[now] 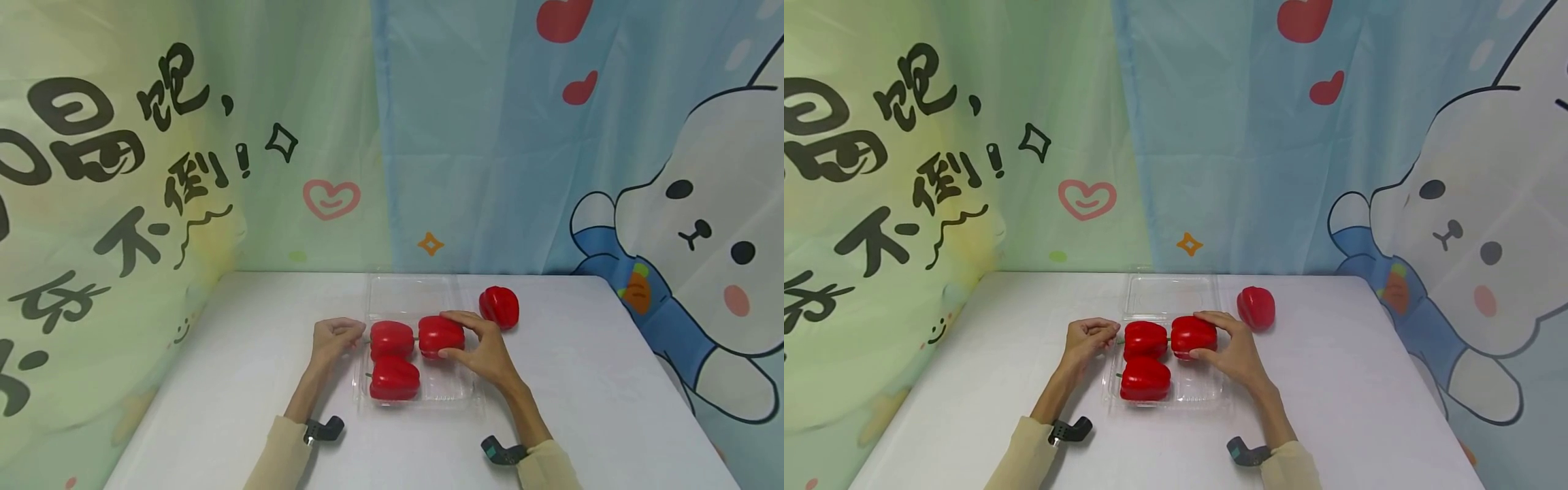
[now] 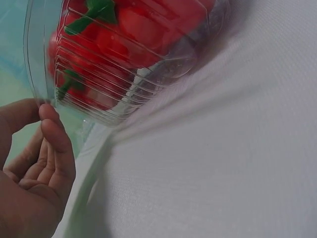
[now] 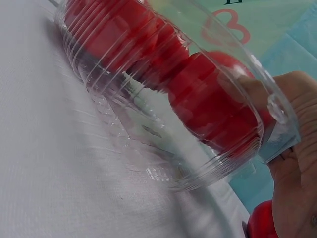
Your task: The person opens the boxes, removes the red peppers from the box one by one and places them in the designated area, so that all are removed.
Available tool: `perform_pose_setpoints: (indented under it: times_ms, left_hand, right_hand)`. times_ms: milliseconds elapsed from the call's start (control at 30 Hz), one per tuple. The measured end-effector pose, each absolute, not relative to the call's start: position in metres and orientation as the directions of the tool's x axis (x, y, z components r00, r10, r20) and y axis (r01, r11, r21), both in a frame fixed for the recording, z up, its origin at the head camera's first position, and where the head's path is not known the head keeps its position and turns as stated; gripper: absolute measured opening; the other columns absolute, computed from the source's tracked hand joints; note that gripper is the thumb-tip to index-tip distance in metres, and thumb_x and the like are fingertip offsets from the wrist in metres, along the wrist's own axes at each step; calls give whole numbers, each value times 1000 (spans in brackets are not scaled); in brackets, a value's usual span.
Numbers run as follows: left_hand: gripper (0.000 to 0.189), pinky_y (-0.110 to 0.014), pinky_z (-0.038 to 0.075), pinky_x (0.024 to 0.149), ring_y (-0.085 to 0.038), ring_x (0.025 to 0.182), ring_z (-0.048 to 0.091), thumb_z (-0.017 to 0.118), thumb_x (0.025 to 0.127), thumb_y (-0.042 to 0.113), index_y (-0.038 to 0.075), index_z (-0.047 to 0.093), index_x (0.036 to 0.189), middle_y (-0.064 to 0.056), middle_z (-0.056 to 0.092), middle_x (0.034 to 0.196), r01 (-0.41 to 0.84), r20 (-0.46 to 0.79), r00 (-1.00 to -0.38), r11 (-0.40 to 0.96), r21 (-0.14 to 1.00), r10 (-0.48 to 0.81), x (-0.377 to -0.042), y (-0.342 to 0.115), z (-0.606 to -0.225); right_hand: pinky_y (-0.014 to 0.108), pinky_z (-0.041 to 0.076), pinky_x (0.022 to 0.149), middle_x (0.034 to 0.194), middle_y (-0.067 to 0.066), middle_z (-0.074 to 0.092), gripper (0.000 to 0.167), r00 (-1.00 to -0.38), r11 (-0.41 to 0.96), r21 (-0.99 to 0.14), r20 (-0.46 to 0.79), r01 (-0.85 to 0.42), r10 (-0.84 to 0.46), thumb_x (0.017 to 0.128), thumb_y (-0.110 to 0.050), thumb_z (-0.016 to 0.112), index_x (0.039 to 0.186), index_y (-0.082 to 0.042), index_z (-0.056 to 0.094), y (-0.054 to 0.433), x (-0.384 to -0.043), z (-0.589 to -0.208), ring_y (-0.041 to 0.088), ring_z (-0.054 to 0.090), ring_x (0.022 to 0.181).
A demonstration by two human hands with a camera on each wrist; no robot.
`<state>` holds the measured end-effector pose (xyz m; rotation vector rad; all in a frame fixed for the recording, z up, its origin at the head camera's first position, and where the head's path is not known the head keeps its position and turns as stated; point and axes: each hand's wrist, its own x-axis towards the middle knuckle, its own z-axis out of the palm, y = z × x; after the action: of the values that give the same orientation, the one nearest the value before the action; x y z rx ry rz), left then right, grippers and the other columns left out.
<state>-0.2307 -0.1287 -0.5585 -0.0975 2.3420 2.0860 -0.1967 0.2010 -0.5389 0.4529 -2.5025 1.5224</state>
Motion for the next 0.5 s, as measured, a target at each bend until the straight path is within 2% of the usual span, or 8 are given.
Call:
perform_pose_setpoints:
  times_ms: [500]
  left_hand:
    - [19,-20,55,64,-11,66,68,82,96,14,-4,81,102,-12,80,81,-57,-53,-998,103,993,-40,-231,-129,-558]
  right_hand:
    - [64,52,114,146,12,72,74,-933,375,-855,335,-359,-129,79,-13,97,147,-11,69,200,-195,-535,36,66,137]
